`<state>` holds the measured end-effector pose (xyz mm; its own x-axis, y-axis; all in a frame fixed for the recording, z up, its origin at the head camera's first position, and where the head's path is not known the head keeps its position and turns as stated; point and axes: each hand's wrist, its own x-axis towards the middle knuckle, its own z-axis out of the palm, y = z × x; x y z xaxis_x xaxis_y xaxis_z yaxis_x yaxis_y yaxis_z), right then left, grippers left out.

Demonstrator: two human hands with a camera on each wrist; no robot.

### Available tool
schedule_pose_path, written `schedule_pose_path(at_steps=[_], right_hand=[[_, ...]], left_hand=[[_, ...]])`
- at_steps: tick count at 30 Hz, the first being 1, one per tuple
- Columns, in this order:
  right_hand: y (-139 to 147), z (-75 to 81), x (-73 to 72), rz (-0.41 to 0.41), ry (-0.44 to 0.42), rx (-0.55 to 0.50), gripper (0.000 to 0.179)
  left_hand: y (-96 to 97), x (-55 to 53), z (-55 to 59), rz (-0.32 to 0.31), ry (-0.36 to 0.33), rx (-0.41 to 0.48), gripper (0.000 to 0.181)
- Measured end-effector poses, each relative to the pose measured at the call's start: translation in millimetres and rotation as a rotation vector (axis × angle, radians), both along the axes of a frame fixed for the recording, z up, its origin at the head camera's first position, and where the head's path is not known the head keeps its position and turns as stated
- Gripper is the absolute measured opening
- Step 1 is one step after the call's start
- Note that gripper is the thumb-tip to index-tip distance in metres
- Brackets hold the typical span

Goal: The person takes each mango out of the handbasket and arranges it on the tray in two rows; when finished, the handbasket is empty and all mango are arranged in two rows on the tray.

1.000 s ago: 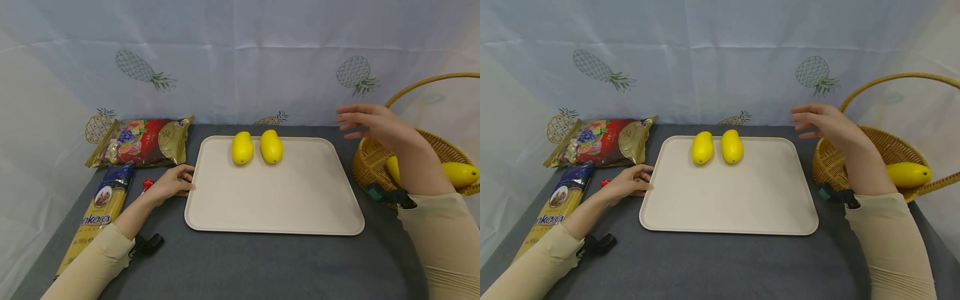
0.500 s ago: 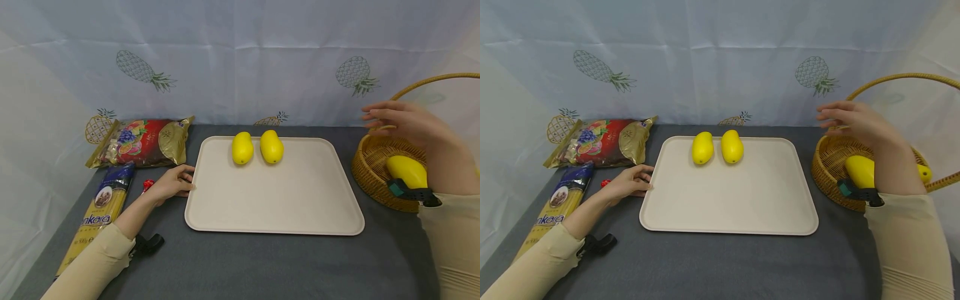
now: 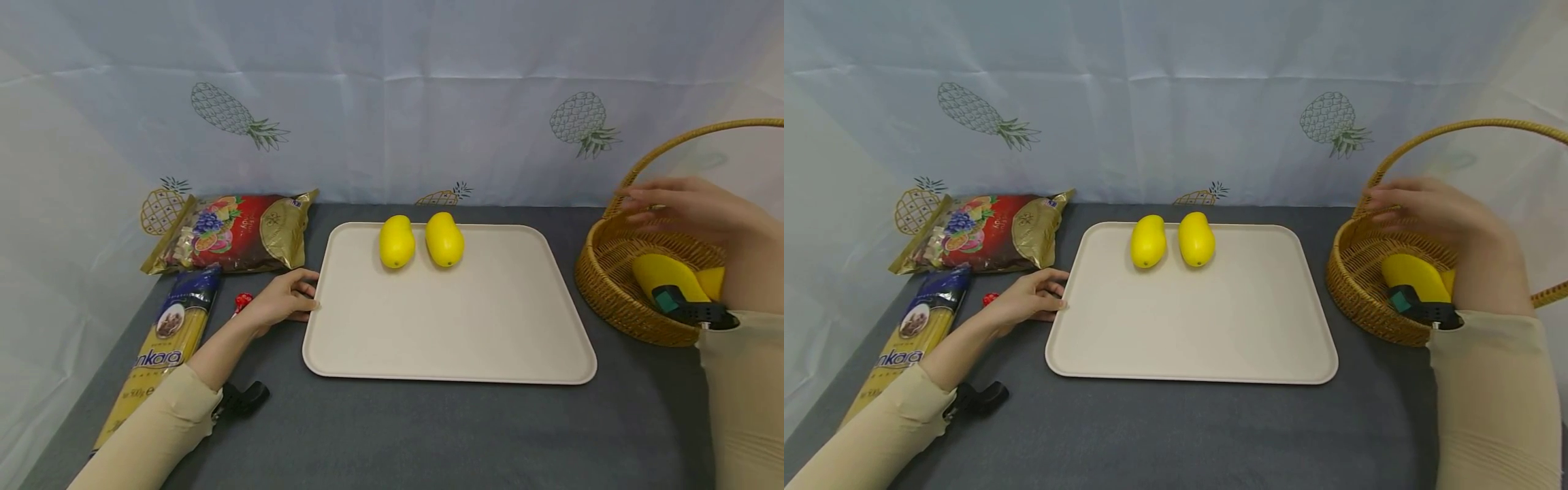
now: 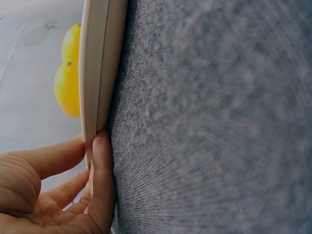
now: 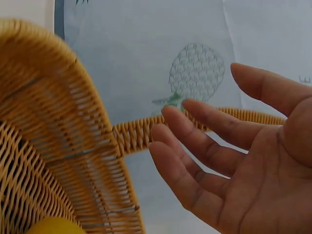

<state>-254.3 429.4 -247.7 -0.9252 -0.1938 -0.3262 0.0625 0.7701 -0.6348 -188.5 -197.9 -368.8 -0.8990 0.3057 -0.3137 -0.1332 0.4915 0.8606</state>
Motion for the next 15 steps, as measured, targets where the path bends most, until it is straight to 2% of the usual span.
schedule_pose_path(at_steps=[8,15], right_hand=[[35,-12.9,-0.4,-0.085,-0.07,0.058,0.081],[57,-23.0,1.6,-0.096,-0.098,0.19,0.088]], left_hand=[[1.6,0.3,0.6,-0.009,-0.001,0.015,0.061],[1.6,1.0,2.4,-0.003,-0.005,0.01,0.06]])
